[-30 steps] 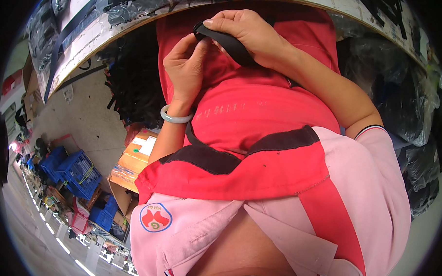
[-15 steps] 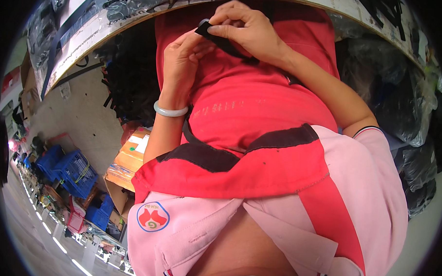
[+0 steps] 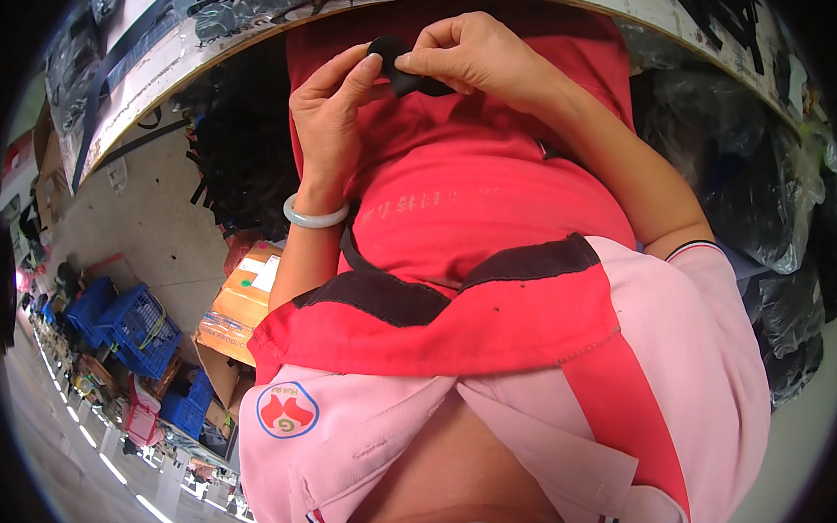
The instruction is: Manually attaching plastic buckles to black nylon straps.
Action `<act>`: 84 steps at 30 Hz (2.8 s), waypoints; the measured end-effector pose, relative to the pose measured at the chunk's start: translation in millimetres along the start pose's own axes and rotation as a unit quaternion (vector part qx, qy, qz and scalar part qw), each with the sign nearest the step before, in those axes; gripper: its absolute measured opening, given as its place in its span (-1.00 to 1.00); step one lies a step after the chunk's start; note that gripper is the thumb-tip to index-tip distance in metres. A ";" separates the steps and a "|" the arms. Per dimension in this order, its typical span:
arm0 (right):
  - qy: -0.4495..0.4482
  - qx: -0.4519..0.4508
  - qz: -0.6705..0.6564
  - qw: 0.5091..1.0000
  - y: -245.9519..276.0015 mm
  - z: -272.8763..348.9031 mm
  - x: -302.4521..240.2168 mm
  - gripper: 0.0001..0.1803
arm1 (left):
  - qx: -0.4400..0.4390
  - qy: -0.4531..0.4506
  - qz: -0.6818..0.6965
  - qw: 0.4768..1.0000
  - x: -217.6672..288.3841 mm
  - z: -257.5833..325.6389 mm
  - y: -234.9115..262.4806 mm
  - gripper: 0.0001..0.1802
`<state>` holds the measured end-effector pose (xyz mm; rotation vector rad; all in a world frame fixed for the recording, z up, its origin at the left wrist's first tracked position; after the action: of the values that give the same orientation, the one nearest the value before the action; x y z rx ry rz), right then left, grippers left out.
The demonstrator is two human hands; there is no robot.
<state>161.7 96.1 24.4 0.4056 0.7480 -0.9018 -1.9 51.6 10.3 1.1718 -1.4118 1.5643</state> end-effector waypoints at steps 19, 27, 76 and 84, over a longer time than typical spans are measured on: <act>-0.029 -0.051 -0.127 0.990 -1.8 -10.3 9.0 -0.72 | -0.029 -0.023 -0.015 0.999 -4.1 6.5 7.3 -0.85; 0.010 -0.031 -0.109 0.994 0.4 -19.7 -0.1 -0.77 | -0.113 -0.027 -0.109 0.987 68.9 27.6 47.7 -0.84; 0.182 0.088 -0.089 0.975 22.1 -0.1 -29.5 -0.72 | -0.062 0.073 -0.121 0.988 59.6 -103.3 -18.7 -0.78; 0.067 0.009 -0.073 0.995 27.6 1.1 -13.7 -0.78 | -0.087 0.324 0.319 0.887 -22.9 -2.0 -39.8 -0.71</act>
<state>179.4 118.7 35.6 0.4346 0.9011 -1.0270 42.4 60.9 2.3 0.0024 -1.4749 1.9535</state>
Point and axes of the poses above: each hand's wrist, its own z-axis away from the middle knuckle, its own y-axis out of the back of the hand, x = y × z, the point moved 5 cm from there along -z, towards the middle knuckle, and after that the axes turned 14 degrees about -y, right-handed, at the moved point
